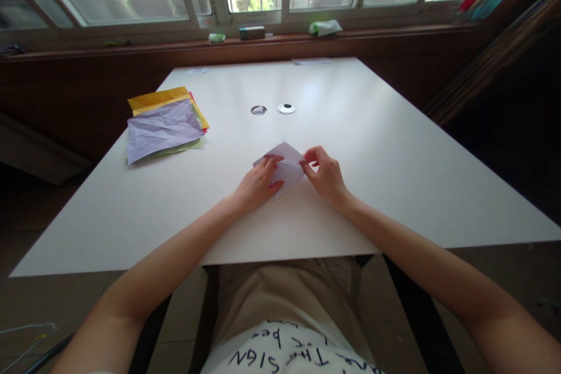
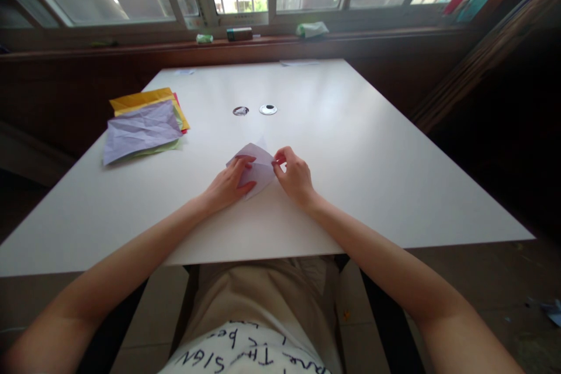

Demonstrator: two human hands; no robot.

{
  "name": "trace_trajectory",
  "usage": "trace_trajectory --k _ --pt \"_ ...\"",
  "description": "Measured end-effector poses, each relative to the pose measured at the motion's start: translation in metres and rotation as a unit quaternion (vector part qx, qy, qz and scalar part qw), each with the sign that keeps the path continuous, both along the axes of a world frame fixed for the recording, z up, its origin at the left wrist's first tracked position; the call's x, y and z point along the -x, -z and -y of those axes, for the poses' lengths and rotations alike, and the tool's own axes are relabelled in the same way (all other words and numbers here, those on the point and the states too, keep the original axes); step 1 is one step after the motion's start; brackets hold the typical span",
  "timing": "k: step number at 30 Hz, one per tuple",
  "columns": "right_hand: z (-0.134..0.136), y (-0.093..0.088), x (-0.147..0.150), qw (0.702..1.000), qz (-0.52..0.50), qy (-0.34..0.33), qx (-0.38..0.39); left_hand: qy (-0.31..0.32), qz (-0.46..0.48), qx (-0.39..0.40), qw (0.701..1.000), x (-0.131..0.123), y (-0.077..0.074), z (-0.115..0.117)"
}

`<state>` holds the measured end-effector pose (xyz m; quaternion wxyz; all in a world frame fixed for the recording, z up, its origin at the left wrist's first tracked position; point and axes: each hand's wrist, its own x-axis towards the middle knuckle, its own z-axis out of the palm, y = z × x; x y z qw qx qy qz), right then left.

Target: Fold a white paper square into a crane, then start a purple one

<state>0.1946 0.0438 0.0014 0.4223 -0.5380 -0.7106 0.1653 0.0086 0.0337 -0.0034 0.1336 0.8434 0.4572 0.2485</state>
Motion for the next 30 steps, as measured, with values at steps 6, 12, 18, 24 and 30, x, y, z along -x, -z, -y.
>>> trace_trajectory --k 6,12,18,24,30 --pt "0.005 -0.006 0.003 0.994 -0.033 -0.073 -0.067 0.003 0.037 0.010 0.999 0.002 0.004 -0.001" --pt "0.008 -0.005 0.002 0.988 0.027 -0.121 -0.087 0.008 0.024 0.010 1.000 0.001 0.003 -0.002" --pt "0.003 0.002 0.000 0.990 0.048 -0.102 -0.082 0.008 0.024 0.013 1.000 0.002 0.003 -0.002" --pt "0.002 0.004 0.000 0.990 0.055 -0.096 -0.082 0.016 0.027 0.013 0.999 0.003 0.004 -0.004" --pt "0.001 0.002 0.000 0.991 0.038 -0.101 -0.079 0.031 0.026 0.009 0.999 0.003 0.002 -0.003"
